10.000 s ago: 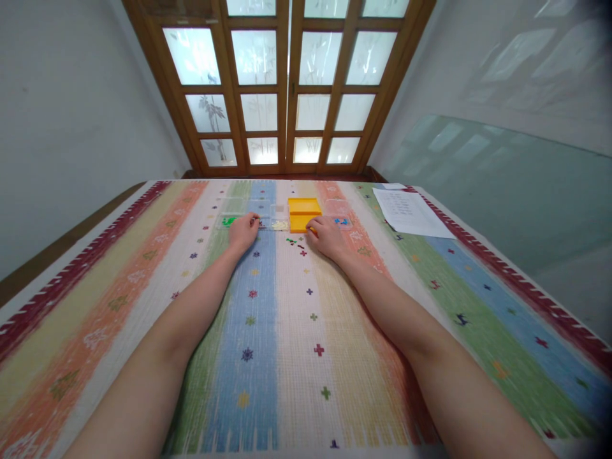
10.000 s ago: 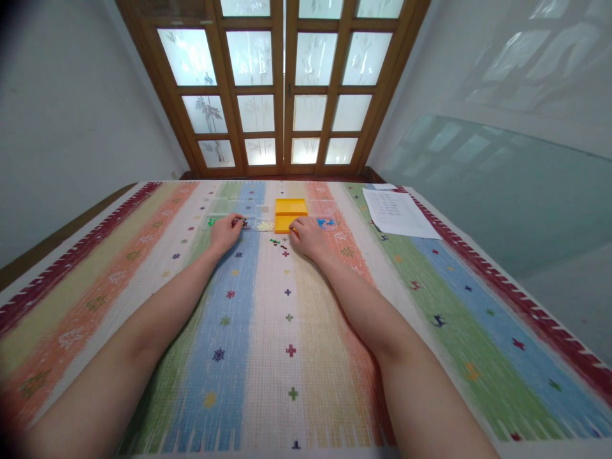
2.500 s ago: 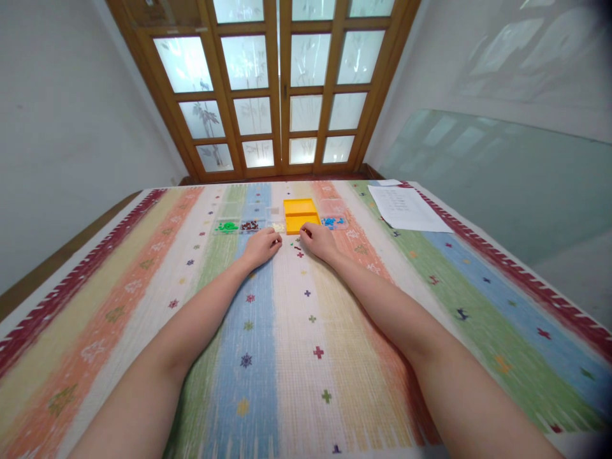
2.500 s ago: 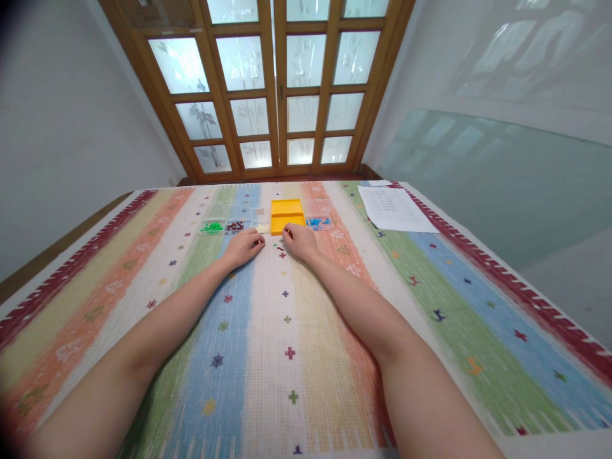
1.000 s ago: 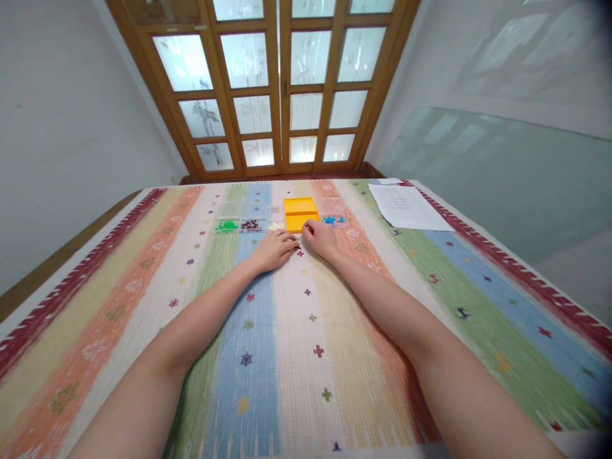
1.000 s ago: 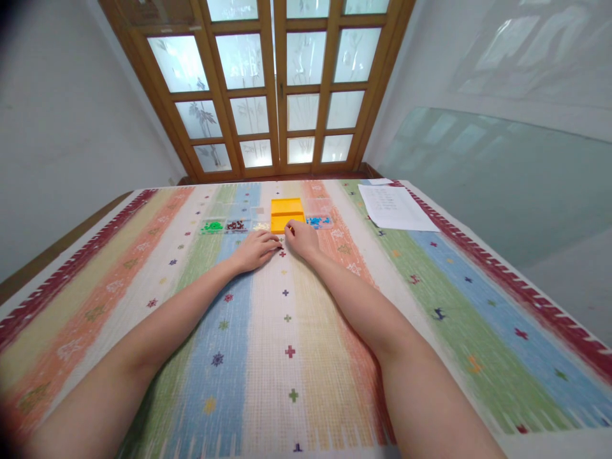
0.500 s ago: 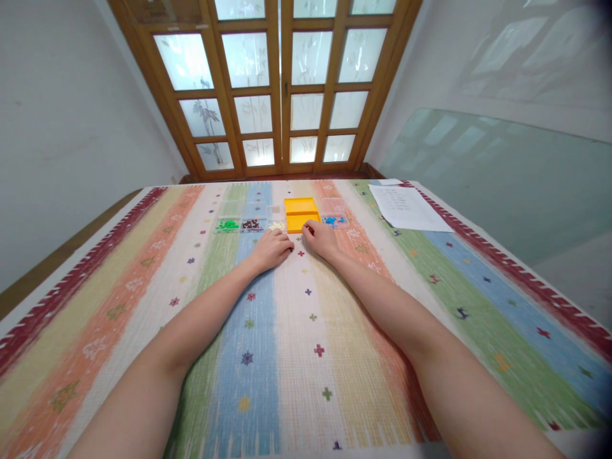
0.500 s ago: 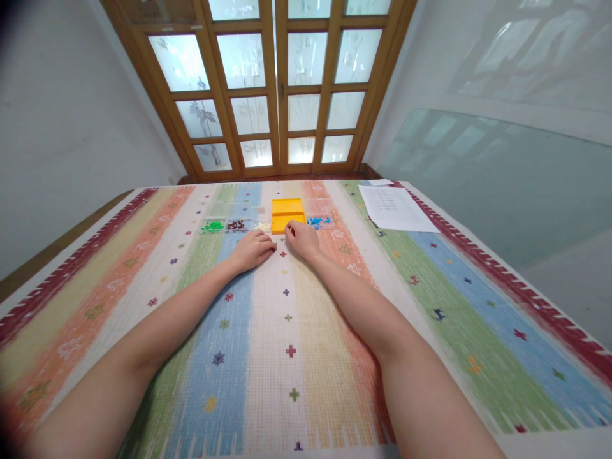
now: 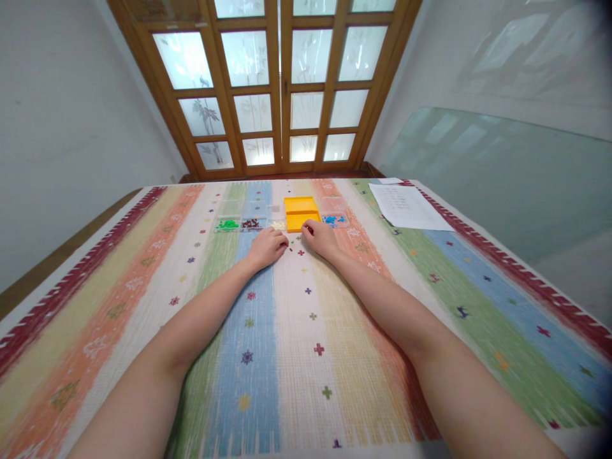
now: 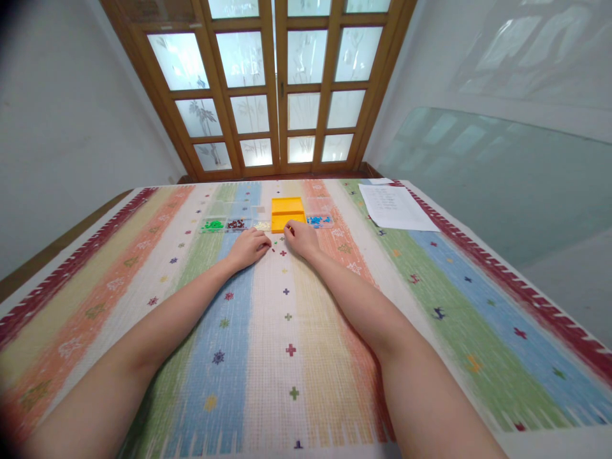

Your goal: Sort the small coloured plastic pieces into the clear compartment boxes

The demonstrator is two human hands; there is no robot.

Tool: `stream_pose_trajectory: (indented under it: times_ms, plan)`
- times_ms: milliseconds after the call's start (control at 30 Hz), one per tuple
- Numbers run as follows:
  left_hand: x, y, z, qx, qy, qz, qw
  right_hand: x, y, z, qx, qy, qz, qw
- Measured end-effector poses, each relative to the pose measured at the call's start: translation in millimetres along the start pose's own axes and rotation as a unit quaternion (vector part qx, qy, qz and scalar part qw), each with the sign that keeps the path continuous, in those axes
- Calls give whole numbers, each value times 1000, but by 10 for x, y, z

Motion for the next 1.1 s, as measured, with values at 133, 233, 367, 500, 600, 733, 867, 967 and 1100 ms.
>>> stream_pose_trajectory:
  times_ms: [133,233,367,500,600,733,867,967,1100]
  plan:
    - [-26,-44,3,14,-17,0,1000,-1,16,-2,-8,3,5,1000]
    - [-198,-140,-20,51,-87,-21,995,-2,22,-1,-10,1,7,1000]
    - [-540,-269,-119,104,-196,-66,973,-1,35,2,-15,-3,12,1000]
    - [-826,-393,-217,167,-248,-116,947,0,39,3,-16,-6,13,1000]
    - [-985,-448,-273,211,-263,-150,929,-8,33,2,-14,-10,14,1000]
    - [-1100,-450,-307,241,-266,-175,917,-23,22,-3,-12,-14,16,1000]
    - [-1125,-402,-301,238,-259,-187,917,-22,28,-8,-17,-9,15,1000]
    - [-1130,-373,-298,229,-261,-183,920,-20,34,-9,-17,-10,17,1000]
    - [-1125,-370,-298,223,-262,-173,923,-16,45,-5,-17,-13,17,1000]
Point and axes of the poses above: each hand's wrist, its own z-axis towards the middle knuckle, its own y-axis out of the palm, x = y × z, the point moved 10 cm from there along z, towards the middle knuckle, and after that the axes turned 8 degrees about -z, right-handed, at the moved point
